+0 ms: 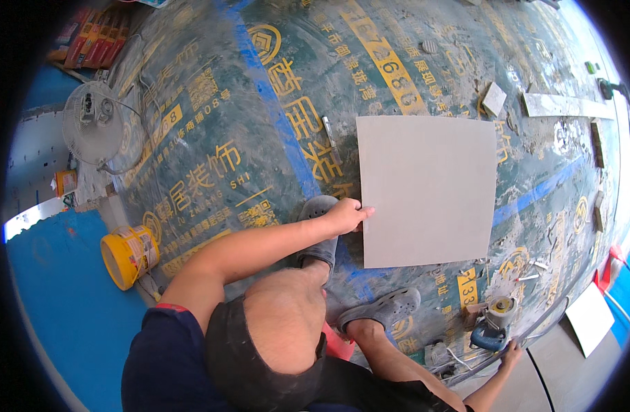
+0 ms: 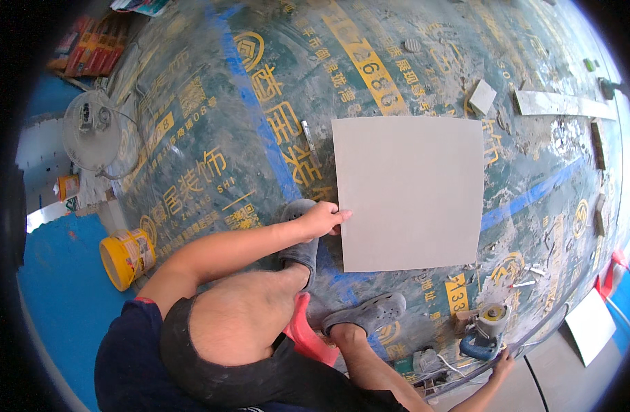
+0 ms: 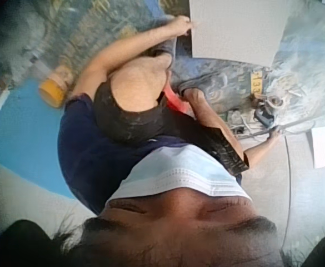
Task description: The person measures a ceramic tile with a tape measure, then carries it to a wall section and checks the fit. Finally, they scoop tile adhesive from a bucket and spread it onto the back of the tile using a trowel.
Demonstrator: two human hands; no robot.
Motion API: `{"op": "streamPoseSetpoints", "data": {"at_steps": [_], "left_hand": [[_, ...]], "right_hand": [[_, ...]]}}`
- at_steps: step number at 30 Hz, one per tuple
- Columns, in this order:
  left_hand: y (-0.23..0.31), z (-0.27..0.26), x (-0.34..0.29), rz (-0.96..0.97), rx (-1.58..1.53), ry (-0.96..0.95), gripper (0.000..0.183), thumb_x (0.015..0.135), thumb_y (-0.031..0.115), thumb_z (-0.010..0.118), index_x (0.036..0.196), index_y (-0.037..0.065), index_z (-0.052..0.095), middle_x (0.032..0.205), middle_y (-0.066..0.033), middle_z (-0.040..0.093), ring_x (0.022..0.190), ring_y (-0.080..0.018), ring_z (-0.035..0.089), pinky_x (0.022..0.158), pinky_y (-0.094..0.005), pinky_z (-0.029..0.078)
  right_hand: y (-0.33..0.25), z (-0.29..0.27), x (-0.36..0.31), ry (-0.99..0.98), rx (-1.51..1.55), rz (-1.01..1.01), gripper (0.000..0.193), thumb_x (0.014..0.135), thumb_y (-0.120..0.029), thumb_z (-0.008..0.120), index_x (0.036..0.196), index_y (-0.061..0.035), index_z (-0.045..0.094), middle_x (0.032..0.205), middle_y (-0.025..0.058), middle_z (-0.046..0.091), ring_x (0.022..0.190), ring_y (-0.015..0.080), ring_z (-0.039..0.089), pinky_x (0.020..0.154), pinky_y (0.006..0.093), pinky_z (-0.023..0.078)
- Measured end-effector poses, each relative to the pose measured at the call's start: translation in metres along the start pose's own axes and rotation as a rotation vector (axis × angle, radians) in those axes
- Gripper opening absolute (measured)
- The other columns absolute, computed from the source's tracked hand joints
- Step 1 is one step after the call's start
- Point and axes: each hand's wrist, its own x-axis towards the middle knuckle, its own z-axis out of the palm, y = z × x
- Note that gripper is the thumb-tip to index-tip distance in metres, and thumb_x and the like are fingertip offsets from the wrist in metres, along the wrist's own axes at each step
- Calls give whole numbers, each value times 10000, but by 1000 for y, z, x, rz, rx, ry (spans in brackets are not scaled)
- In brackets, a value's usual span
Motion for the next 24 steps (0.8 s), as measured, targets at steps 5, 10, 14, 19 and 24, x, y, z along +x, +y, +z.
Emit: {"op": "streamPoseSetpoints", "data": {"at_steps": [5,10,14,19,24], "left_hand": [[12,-5,-2,-33,-370,-2,371,1011,313,632,1194,-7,592,1082,-107,678,942,-209,684,779,-361,571],[25,1,-3,33,-301,5,286,1003,177,630,1204,-18,571,1112,-128,669,989,-242,687,851,-442,592],[37,2,-23,81,-248,6,289,1002,176,634,1193,-32,568,1101,-132,673,1001,-233,696,820,-414,613],[62,10,-58,149,-203,28,257,991,149,645,1141,-51,585,1016,-125,690,905,-210,710,749,-370,624],[98,22,-93,263,-81,-97,259,994,148,650,1137,-66,619,997,-115,716,886,-166,704,760,-326,606]], "right_hand": [[47,-6,6,41,173,203,469,996,-397,610,1084,62,660,851,124,665,721,197,610,625,353,509],[-21,7,-45,329,40,-3,426,1032,-326,566,1215,52,634,1027,172,696,896,221,679,773,327,559],[-139,34,-114,229,274,-284,322,1046,-230,564,1177,51,651,973,137,708,842,210,670,763,324,534],[-236,81,-195,94,356,-523,203,1023,-134,600,1092,46,666,933,90,679,814,169,647,760,297,522],[-253,124,-232,-306,561,-452,157,1012,-71,595,1099,48,650,963,70,664,823,134,664,770,269,526]]}}
